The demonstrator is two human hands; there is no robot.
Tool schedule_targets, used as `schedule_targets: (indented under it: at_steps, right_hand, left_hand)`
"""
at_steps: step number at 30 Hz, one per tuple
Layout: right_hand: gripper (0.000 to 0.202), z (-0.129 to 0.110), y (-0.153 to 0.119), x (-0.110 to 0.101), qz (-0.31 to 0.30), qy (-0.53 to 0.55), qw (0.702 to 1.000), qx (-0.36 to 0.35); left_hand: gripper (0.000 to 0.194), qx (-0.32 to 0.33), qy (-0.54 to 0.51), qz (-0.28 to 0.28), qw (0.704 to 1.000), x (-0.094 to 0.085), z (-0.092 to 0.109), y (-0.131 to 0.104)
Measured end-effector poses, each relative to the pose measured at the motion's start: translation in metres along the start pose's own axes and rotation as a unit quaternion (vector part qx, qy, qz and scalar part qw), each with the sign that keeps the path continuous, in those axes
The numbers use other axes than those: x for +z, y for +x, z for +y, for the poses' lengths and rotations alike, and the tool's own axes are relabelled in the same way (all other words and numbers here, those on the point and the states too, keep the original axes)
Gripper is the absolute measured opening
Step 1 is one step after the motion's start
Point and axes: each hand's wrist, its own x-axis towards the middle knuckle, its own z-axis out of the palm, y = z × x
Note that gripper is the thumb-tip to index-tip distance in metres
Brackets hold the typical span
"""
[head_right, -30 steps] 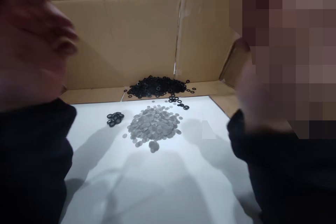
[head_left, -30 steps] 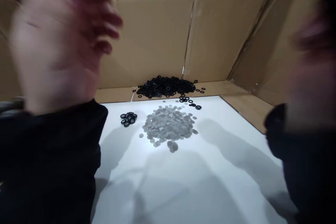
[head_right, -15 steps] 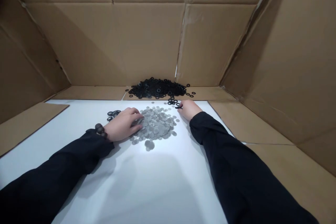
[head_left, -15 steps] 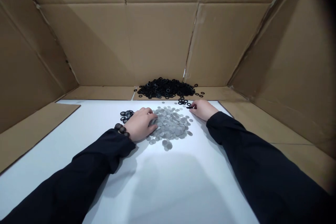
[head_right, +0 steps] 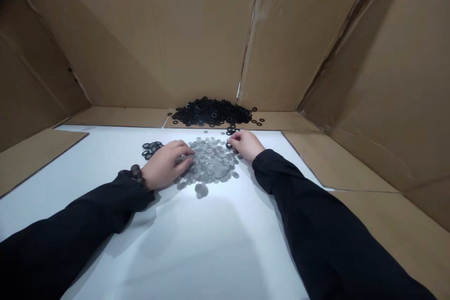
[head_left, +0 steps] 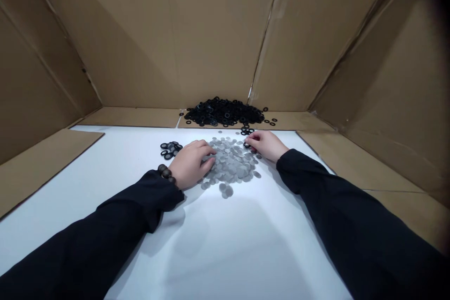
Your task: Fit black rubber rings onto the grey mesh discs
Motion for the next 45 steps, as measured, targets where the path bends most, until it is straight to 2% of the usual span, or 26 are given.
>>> schedule_targets:
  at_steps: [8,10,13,15,18,20,23,25,27,30,35,38,40,43,45]
  right_hand:
    - [0.015,-0.031,-0.011,0.017,0.063,-0.016,0.993,-0.102]
    - [0.017,-0.040,-0.017,0.020,0.058,0.050,0.992,-0.104]
    - [0.022,-0.058,-0.031,0.027,0.007,0.192,0.976,-0.099]
    - [0.024,-0.072,-0.041,0.032,-0.023,0.251,0.963,-0.100]
    - [0.025,-0.086,-0.052,0.036,-0.024,0.299,0.950,-0.092]
    - [0.025,-0.089,-0.054,0.036,-0.026,0.317,0.943,-0.095]
    - [0.023,-0.081,-0.048,0.034,-0.036,0.273,0.954,-0.117]
    - [0.021,-0.069,-0.042,0.031,-0.005,0.165,0.976,-0.143]
    - [0.018,-0.056,-0.035,0.029,0.035,0.029,0.983,-0.176]
    - [0.019,-0.042,-0.029,0.030,0.010,-0.071,0.979,-0.193]
    - [0.012,-0.042,-0.031,0.035,-0.002,-0.062,0.976,-0.208]
    - [0.022,-0.047,-0.033,0.036,0.017,-0.056,0.978,-0.201]
    - [0.024,-0.049,-0.034,0.036,0.009,-0.054,0.978,-0.202]
    - [0.014,-0.050,-0.033,0.036,-0.009,-0.052,0.978,-0.203]
    - [0.011,-0.051,-0.033,0.036,0.004,-0.051,0.978,-0.202]
  left_hand:
    - [0.021,-0.019,-0.041,0.023,0.999,0.003,-0.001,0.001]
    - [0.021,-0.034,-0.069,0.028,0.997,0.003,0.000,0.000]
    - [0.024,-0.073,-0.148,0.029,0.986,0.004,0.005,0.000]
    - [0.027,-0.122,-0.228,0.030,0.966,0.005,0.008,0.000]
    - [0.029,-0.202,-0.348,0.041,0.915,0.006,0.009,0.003]
    - [0.029,-0.227,-0.398,0.040,0.888,0.006,0.010,0.004]
    - [0.026,-0.238,-0.422,0.031,0.874,0.004,0.010,0.005]
    - [0.024,-0.248,-0.423,0.033,0.871,0.005,0.010,0.004]
    - [0.023,-0.260,-0.423,0.040,0.867,0.006,0.010,0.003]
    - [0.023,-0.272,-0.430,0.052,0.860,0.008,0.008,0.003]
    - [0.025,-0.287,-0.453,0.054,0.842,0.011,0.004,0.004]
    - [0.025,-0.296,-0.454,0.053,0.839,0.011,0.005,0.004]
    - [0.025,-0.296,-0.452,0.053,0.840,0.011,0.006,0.004]
    - [0.023,-0.295,-0.446,0.047,0.844,0.010,0.006,0.004]
    - [0.023,-0.295,-0.445,0.045,0.844,0.010,0.006,0.005]
